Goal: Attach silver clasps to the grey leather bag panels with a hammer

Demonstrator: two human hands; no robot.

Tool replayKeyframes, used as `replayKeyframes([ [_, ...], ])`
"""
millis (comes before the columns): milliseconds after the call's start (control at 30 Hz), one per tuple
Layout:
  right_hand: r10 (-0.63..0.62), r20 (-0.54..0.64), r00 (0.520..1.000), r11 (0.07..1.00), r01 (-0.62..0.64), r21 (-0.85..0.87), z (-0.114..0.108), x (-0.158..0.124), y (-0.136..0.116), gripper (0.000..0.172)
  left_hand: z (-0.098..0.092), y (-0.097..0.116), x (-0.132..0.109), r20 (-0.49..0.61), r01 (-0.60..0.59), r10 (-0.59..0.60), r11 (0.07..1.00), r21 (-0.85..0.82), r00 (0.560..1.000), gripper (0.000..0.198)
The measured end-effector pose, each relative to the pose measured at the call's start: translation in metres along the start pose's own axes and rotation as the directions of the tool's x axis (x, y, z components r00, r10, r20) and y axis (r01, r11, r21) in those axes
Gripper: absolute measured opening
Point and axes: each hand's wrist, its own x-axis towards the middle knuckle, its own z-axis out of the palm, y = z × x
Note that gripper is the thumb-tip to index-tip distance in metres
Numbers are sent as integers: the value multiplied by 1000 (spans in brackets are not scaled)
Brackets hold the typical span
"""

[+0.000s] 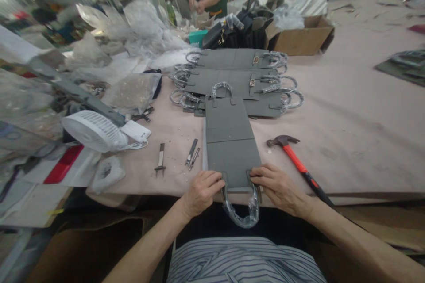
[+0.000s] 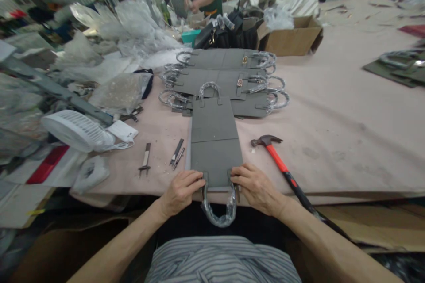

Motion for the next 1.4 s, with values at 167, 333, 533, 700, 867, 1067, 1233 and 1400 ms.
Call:
replayKeyframes([
  [167, 120, -110, 987, 993, -120, 12, 13, 13, -10, 19, -3, 9, 7, -41, 215, -219, 972, -99, 975, 31],
  [333, 164, -273, 948, 986, -163, 27, 35, 26, 0, 19, -17, -27, 12, -123, 625, -632, 775, -94, 765, 21],
  [533, 174, -371, 912, 983, -141, 116, 45, 24, 11, 21, -47, -81, 23, 58, 914, -923, 385, 132, 380, 15],
  [700, 193, -391, 900, 979, -153, 132, 46, 26, 12, 22, -45, -93, 45, 168, 903, -937, 342, 259, 306, 19],
  [867, 197, -367, 909, 978, -155, 142, 50, 25, 12, 22, -38, -97, 61, 267, 813, -930, 355, 461, 254, 21],
  [1067, 212, -345, 915, 975, -173, 140, 48, 25, 7, 24, -39, -105, 68, 352, 771, -910, 382, 510, 218, 13],
  [1233, 221, -347, 912, 973, -182, 141, 48, 25, 6, 24, -44, -112, 68, 357, 790, -914, 361, 496, 193, 10],
  [1400, 239, -348, 906, 967, -192, 165, 49, 24, 5, 26, -62, -105, 42, 314, 948, -926, 270, 169, 209, 13],
])
